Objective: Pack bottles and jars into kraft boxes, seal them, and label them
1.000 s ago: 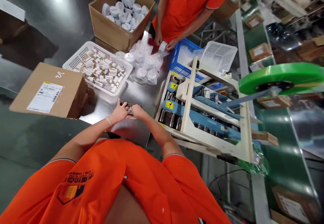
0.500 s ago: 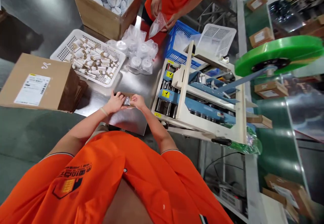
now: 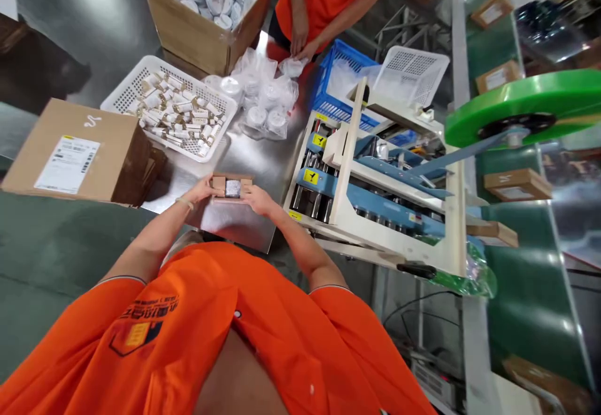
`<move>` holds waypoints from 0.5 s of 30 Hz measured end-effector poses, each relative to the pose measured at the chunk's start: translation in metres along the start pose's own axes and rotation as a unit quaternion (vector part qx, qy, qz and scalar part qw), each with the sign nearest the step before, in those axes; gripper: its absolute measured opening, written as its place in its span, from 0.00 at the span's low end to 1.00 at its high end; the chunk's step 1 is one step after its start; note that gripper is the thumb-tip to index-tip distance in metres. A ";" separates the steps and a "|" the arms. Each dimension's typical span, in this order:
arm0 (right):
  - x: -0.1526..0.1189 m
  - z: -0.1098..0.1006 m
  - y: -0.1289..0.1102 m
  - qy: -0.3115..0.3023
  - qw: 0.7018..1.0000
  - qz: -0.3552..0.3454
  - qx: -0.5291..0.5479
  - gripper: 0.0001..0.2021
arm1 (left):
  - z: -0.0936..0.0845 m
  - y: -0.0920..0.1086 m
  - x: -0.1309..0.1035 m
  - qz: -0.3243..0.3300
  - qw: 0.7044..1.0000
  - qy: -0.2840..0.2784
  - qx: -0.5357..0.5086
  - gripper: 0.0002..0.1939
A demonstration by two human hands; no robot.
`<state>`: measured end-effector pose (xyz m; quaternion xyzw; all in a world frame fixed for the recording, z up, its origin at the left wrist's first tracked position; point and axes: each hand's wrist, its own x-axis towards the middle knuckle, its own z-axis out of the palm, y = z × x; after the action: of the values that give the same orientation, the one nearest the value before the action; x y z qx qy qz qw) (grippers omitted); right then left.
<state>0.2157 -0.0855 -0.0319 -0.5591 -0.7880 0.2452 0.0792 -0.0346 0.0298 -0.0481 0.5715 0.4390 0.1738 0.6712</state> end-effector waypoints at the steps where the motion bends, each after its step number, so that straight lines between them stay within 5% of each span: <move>1: 0.004 -0.002 -0.004 0.003 0.999 0.045 -0.001 0.09 | 0.007 0.000 0.006 -0.010 1.000 0.012 -0.002 0.47; 5: 0.014 -0.014 -0.018 0.104 0.973 0.202 -0.044 0.32 | 0.005 0.010 0.016 -0.019 1.000 -0.003 0.008 0.45; 7: 0.014 -0.017 -0.020 0.109 0.976 0.183 -0.053 0.38 | -0.007 0.017 0.010 0.005 0.999 0.005 0.051 0.42; 9: 0.009 -0.016 -0.019 0.079 0.987 0.139 -0.033 0.33 | -0.012 0.023 0.000 0.054 0.983 0.016 0.177 0.40; 13: -0.009 0.003 -0.011 0.073 0.989 0.129 0.023 0.24 | 0.014 0.028 -0.027 0.107 0.839 -0.008 0.534 0.52; 15: -0.018 0.017 -0.001 0.113 0.978 0.170 0.050 0.23 | 0.035 0.027 -0.033 0.095 0.784 0.003 0.613 0.56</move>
<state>0.2145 -0.1070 -0.0434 -0.7041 -0.6542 0.2300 0.1528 -0.0182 -0.0081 -0.0116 0.9012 0.3981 -0.0674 0.1579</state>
